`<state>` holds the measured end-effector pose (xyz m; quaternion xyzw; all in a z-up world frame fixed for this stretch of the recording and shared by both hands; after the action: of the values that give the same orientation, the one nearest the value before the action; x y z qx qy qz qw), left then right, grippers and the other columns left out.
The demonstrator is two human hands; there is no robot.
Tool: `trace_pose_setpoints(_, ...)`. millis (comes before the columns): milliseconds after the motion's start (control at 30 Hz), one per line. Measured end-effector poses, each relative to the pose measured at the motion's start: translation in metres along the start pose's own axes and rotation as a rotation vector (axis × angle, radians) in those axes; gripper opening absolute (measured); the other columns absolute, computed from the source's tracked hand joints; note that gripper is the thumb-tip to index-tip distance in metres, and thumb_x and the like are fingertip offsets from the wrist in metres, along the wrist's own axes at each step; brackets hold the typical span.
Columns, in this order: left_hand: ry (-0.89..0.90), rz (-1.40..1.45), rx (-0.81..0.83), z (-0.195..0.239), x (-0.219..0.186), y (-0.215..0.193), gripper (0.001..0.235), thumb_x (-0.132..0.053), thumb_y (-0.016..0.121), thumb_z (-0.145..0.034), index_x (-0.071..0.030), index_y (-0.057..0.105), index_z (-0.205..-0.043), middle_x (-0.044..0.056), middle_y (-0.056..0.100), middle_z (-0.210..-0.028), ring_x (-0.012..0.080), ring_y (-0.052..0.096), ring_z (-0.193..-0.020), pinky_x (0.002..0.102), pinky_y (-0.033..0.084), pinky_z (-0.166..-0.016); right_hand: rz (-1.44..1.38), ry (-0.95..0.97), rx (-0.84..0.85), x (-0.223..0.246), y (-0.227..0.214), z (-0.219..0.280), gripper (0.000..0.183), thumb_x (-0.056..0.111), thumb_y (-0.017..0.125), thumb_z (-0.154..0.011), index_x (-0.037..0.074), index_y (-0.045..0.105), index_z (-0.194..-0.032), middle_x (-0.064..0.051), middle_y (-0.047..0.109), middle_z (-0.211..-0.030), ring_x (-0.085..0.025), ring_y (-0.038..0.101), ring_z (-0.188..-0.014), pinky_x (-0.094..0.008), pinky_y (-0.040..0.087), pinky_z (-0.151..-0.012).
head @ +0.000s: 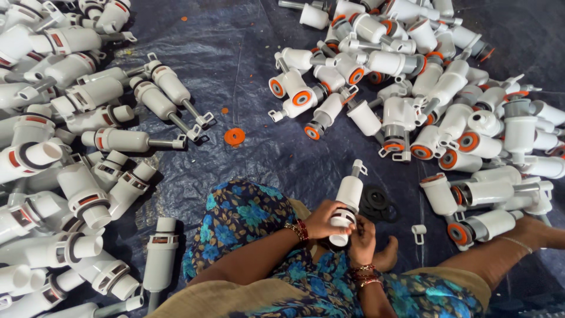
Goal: The person sits on a tarp and assembles white plastic valve components by hand. They pick up a main body, insert a black rubber seal, and screw on a white cap, repeating the process for multiple units.
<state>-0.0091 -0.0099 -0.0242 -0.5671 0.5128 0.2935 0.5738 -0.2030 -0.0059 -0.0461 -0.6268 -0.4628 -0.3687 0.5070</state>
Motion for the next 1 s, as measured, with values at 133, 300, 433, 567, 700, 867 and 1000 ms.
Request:
trace_pose_setpoints(133, 0.137, -0.071, 0.101, 0.005, 0.000, 0.005, 0.125, -0.059, 0.090, -0.061, 0.000, 0.031, -0.154, 0.026, 0.041, -0.141, 0.0422, 0.045, -0.133, 0.049, 0.041, -0.113, -0.082, 0.124, -0.019, 0.002, -0.004, 0.000, 0.028, 0.016, 0.067, -0.097, 0.001, 0.063, -0.121, -0.008, 0.066, -0.113, -0.015, 0.067, -0.094, -0.031, 0.055, -0.084)
trace_pose_setpoints(300, 0.030, -0.130, 0.091, 0.004, -0.001, 0.003, 0.122, -0.060, 0.090, -0.061, -0.001, 0.034, -0.152, 0.023, 0.045, -0.140, 0.0393, 0.050, -0.130, 0.049, 0.045, -0.111, -0.151, 0.099, 0.016, 0.009, -0.001, -0.004, 0.033, 0.017, 0.068, -0.097, -0.001, 0.063, -0.124, -0.011, 0.065, -0.114, -0.016, 0.064, -0.101, -0.031, 0.053, -0.088)
trace_pose_setpoints(433, -0.001, -0.168, 0.061, 0.004, -0.005, 0.001, 0.119, -0.058, 0.092, -0.063, -0.003, 0.036, -0.152, 0.022, 0.045, -0.139, 0.0391, 0.051, -0.128, 0.049, 0.046, -0.108, -0.203, 0.214, 0.046, 0.011, 0.002, -0.004, 0.039, 0.023, 0.065, -0.099, -0.001, 0.061, -0.129, -0.013, 0.067, -0.115, -0.019, 0.065, -0.100, -0.033, 0.054, -0.088)
trace_pose_setpoints(567, 0.018, -0.129, -0.011, 0.002, -0.013, -0.002, 0.113, -0.055, 0.091, -0.066, -0.005, 0.038, -0.152, 0.021, 0.046, -0.138, 0.0385, 0.053, -0.127, 0.049, 0.048, -0.108, -0.351, 0.271, 0.069, 0.011, 0.004, -0.005, 0.047, 0.030, 0.059, -0.102, -0.001, 0.052, -0.137, -0.013, 0.065, -0.124, -0.017, 0.064, -0.109, -0.032, 0.052, -0.094)
trace_pose_setpoints(700, 0.031, -0.110, -0.049, 0.002, -0.019, -0.006, 0.110, -0.054, 0.089, -0.068, -0.006, 0.038, -0.152, 0.020, 0.046, -0.138, 0.0376, 0.055, -0.127, 0.048, 0.049, -0.107, -0.376, 0.237, 0.120, 0.008, 0.004, -0.006, 0.049, 0.029, 0.058, -0.103, -0.002, 0.049, -0.140, -0.013, 0.063, -0.127, -0.018, 0.063, -0.112, -0.032, 0.051, -0.096)
trace_pose_setpoints(867, 0.060, -0.124, -0.014, 0.003, -0.021, -0.007, 0.116, -0.055, 0.091, -0.066, -0.005, 0.033, -0.154, 0.022, 0.043, -0.139, 0.0397, 0.052, -0.128, 0.050, 0.048, -0.107, -0.403, 0.219, 0.141, 0.009, 0.002, -0.005, 0.045, 0.020, 0.057, -0.100, -0.001, 0.049, -0.139, -0.013, 0.064, -0.128, -0.019, 0.065, -0.113, -0.033, 0.053, -0.096)
trace_pose_setpoints(1000, 0.095, -0.186, 0.030, 0.003, -0.024, -0.007, 0.124, -0.054, 0.094, -0.060, -0.004, 0.031, -0.155, 0.024, 0.041, -0.139, 0.0426, 0.051, -0.127, 0.051, 0.048, -0.106, -0.082, 0.038, 0.105, 0.022, 0.001, -0.004, 0.041, 0.010, 0.062, -0.094, 0.004, 0.058, -0.134, -0.014, 0.063, -0.123, -0.021, 0.066, -0.107, -0.034, 0.055, -0.094)
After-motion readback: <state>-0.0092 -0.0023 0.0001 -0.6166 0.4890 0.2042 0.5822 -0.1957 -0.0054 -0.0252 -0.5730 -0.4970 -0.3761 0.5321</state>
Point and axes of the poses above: each hand's wrist, its own z-axis away from the middle knuckle, its own y-axis out of the palm, x = y × z, the point moved 1 cm from there along -z, towards the middle knuckle
